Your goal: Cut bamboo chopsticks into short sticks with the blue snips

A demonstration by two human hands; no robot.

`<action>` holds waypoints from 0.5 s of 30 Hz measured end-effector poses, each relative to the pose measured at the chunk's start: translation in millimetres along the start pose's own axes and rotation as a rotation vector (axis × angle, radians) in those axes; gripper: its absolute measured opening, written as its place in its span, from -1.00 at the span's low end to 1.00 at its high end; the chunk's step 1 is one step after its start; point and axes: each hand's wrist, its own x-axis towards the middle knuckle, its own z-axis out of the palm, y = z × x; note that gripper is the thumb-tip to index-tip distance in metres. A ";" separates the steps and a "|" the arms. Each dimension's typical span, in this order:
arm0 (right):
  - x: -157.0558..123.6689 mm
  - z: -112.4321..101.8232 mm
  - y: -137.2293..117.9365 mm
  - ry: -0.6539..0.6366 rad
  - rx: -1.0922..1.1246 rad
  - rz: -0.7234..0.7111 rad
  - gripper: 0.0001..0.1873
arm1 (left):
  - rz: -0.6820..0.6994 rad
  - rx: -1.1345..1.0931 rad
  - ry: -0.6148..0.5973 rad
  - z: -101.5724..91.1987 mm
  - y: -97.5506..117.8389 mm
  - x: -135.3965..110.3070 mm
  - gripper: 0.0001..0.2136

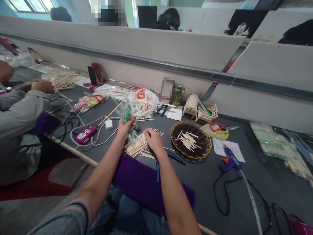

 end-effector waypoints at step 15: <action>1.4 6.8 5.2 0.160 0.235 0.040 -0.67 | 0.106 0.503 -0.214 -18.4 -35.0 1.4 -0.67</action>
